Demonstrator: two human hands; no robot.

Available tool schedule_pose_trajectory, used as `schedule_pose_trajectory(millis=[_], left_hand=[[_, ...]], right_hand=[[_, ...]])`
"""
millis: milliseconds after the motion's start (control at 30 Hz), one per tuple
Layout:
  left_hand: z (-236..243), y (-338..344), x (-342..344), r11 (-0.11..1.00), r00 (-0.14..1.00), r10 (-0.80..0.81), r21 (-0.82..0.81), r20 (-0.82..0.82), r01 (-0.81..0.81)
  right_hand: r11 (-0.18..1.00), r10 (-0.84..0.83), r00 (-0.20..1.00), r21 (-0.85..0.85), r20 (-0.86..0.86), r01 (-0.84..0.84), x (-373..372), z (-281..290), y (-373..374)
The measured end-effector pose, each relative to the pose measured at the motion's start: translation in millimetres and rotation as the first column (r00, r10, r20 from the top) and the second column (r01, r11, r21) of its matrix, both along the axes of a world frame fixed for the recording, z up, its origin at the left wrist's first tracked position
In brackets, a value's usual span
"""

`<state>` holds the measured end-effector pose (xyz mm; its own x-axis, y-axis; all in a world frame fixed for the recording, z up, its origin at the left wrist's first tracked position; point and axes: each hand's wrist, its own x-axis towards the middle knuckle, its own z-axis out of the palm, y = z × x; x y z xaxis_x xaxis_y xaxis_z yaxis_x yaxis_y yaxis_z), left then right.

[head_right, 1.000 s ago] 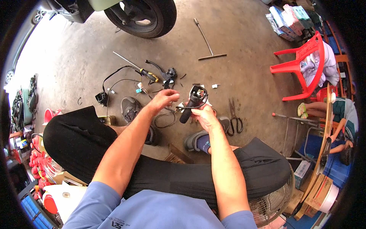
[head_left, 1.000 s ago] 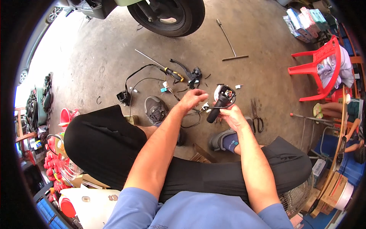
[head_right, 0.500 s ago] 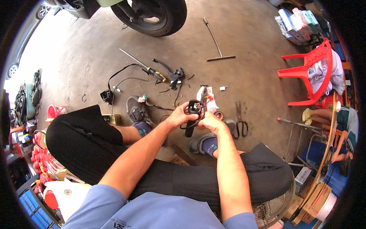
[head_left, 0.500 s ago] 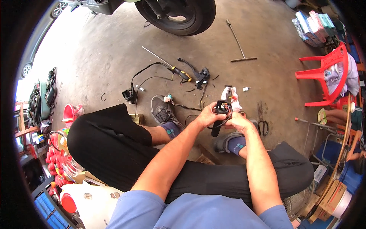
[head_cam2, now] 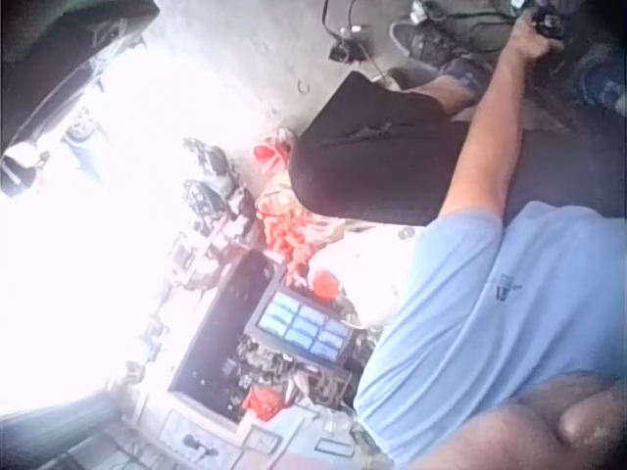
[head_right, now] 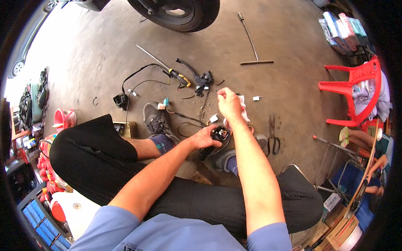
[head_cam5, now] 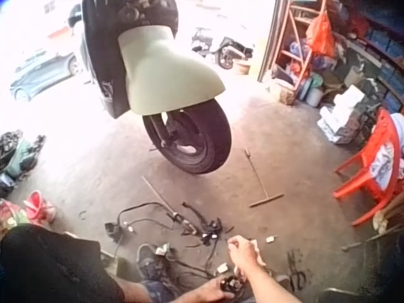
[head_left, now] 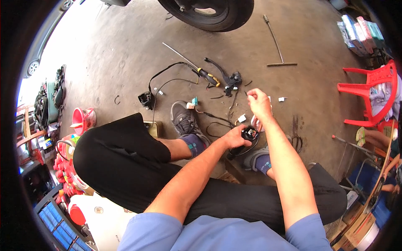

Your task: The recorder is repairing and testing the electrical components and throttle assembly of a motorcycle handlebar.

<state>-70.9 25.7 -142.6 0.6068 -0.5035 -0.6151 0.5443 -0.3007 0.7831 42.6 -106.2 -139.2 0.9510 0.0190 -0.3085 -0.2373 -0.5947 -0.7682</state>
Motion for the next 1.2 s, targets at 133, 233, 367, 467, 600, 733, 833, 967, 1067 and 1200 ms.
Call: schedule_pose_trajectory(millis=[133,233,367,467,600,733,833,967,1067,1200], left_hand=[[2.2,2.1,3.8,0.999,0.998,0.014,-0.03,-0.064,-0.016],[4.4,5.6,5.7,0.996,0.996,0.036,-0.077,-0.086,-0.043],[7.0,7.1,9.8,0.991,0.994,0.083,-0.098,-0.066,-0.089],[9.0,8.4,16.8,0.997,0.997,0.075,-0.034,-0.013,-0.075],[28.2,0.3,32.7,0.943,0.983,0.154,-0.282,-0.099,-0.176],[70.5,-10.8,51.8,0.918,0.987,0.14,-0.364,-0.079,-0.159],[104.8,-23.5,60.9,0.914,0.996,0.081,-0.4,0.023,-0.065],[139.0,-39.9,62.9,0.912,0.984,0.002,-0.404,0.176,0.07],[156.7,-47.5,60.0,0.901,0.964,-0.065,-0.399,0.259,0.168],[173.2,-48.5,51.2,0.903,0.929,-0.087,-0.365,0.36,0.226]], right_hand=[[0.946,0.239,0.961,-0.255,0.14,-0.198,10.0,4.9,43.1],[0.876,0.334,0.937,-0.4,0.103,-0.268,12.1,4.1,60.1],[0.854,0.329,0.943,-0.439,0.041,-0.279,16.3,3.0,65.1],[0.923,0.31,0.937,-0.286,0.161,-0.256,23.6,21.0,45.1],[0.917,0.356,0.912,-0.263,0.202,-0.3,38.3,90.7,-14.6],[0.972,0.223,0.972,-0.055,-0.078,-0.227,30.1,198.9,-79.3],[0.982,0.179,0.979,0.08,-0.097,-0.171,2.2,267.4,-107.4],[0.985,0.169,0.984,-0.022,-0.046,-0.171,-36.1,304.7,-120.1],[0.985,0.144,0.988,-0.099,0.055,-0.138,-58.3,304.0,-116.4],[0.968,0.202,0.974,-0.176,0.107,-0.181,-73.9,295.9,-108.9]])
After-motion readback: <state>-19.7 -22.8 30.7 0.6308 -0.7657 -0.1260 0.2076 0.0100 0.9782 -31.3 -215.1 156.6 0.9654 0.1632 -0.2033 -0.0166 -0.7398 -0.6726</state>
